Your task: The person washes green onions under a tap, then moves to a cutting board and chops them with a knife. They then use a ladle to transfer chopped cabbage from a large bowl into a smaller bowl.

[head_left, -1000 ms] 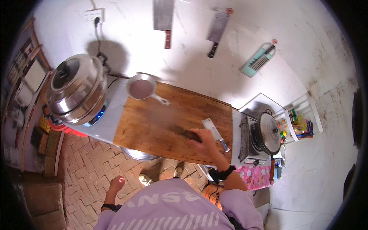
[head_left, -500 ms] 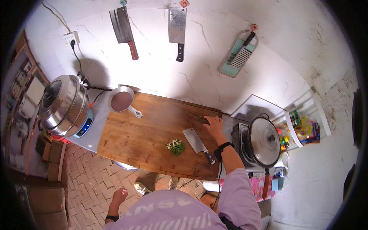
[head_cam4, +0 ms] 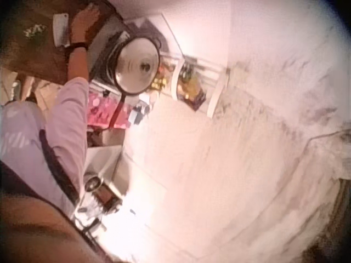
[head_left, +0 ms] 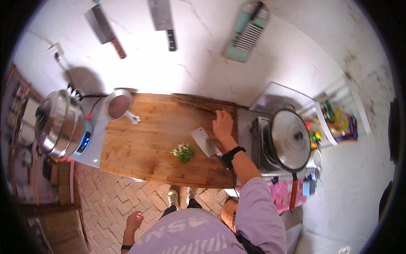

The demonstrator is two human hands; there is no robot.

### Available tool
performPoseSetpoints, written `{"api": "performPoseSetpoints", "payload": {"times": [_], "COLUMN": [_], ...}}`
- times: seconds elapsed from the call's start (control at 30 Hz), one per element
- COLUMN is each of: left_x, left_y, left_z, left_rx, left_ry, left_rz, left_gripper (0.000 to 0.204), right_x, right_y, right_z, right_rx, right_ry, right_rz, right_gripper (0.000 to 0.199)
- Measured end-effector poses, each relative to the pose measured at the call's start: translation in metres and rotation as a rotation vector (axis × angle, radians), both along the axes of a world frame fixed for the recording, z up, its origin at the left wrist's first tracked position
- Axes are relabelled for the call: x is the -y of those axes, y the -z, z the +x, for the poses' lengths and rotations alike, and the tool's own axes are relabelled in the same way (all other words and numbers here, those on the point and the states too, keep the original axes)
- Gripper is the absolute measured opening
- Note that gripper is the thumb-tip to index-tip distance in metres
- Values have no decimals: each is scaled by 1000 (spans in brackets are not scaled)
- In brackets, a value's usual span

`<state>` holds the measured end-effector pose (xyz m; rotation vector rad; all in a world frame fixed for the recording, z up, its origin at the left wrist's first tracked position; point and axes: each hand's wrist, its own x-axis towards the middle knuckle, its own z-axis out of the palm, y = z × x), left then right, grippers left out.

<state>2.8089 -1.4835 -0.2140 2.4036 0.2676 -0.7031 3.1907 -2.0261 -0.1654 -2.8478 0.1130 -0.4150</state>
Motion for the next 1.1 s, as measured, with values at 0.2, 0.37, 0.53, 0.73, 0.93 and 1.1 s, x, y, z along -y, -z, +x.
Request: {"api": "performPoseSetpoints", "payload": {"times": [0.2,0.37,0.53,0.73,0.93,1.1], "left_x": [-4,10,19,-5,-33,-18], "left_y": [15,5,-1,-1,1,10], "left_z": [67,102,110,93,63,41], "left_rx": [33,132,74,18,-2,20], "left_ry": [238,441,587,566,452,338], "left_rz": [-75,-136,-165,-95,-15,22], "left_gripper": [31,30,29,31,33,34], "right_x": [-20,-41,-59,-55,-31,-25], "right_y": [11,34,37,38,44,38], "right_z": [-166,-219,-230,-208,-182,-174], "right_rx": [-431,-338,-266,-404,-454,-520], "right_ry": [35,45,230,284,287,133], "right_rz": [15,6,-57,-143,-47,104], "right_gripper": [42,44,48,47,43,40]}}
